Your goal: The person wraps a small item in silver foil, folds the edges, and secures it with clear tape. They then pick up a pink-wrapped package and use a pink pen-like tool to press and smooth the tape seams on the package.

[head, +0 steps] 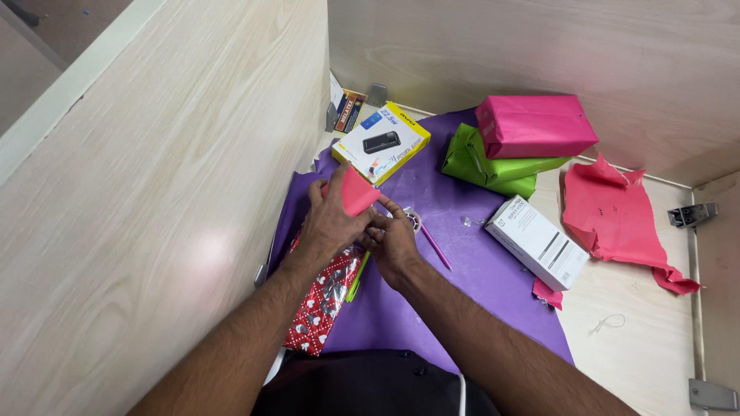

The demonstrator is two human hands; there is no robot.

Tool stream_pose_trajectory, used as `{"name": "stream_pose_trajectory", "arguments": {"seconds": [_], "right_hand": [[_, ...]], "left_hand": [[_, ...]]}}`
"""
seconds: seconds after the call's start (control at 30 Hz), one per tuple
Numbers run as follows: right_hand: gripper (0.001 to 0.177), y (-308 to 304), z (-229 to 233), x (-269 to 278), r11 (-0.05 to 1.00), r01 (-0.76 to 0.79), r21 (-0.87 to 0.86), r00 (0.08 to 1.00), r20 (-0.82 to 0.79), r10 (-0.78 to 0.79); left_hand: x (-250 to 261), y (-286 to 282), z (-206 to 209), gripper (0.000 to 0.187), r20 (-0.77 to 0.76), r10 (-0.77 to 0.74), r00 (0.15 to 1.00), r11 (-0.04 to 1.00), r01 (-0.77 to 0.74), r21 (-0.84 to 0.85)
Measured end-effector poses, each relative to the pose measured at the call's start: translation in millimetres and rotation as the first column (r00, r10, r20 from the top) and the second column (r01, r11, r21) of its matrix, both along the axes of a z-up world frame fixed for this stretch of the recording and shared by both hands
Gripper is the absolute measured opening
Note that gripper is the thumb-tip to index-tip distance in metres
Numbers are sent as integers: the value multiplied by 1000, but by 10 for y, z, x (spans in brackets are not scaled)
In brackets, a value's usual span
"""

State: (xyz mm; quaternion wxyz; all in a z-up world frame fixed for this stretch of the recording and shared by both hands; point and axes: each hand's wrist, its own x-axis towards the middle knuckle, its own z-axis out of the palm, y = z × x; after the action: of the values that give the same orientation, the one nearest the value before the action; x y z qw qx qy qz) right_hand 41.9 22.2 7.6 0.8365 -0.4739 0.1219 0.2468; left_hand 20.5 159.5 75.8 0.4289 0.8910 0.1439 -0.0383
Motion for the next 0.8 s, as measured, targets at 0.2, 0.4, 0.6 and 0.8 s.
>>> {"name": "stream_pose_trajectory", "arguments": {"seconds": [0.2, 0.4, 0.6, 0.8], "right_hand": [[61, -32, 312, -19, 998, -54, 42, 999, 6, 54], [77, 19, 352, -57, 993, -117, -9, 993, 32, 117], [58, 66, 400, -478, 515, 246, -821, 747, 499, 439], [75, -14, 570, -823, 482, 260, -837, 45, 509, 860]], "left_hand": [[113, -9, 132, 120, -83, 89, 993, 991, -97, -92], [170, 49, 169, 117, -56, 158, 986, 987, -159, -7], [132, 175, 164, 115, 84, 81, 993, 992, -88, 91], [117, 294, 173, 114, 141, -44, 989, 988, 22, 150]]}}
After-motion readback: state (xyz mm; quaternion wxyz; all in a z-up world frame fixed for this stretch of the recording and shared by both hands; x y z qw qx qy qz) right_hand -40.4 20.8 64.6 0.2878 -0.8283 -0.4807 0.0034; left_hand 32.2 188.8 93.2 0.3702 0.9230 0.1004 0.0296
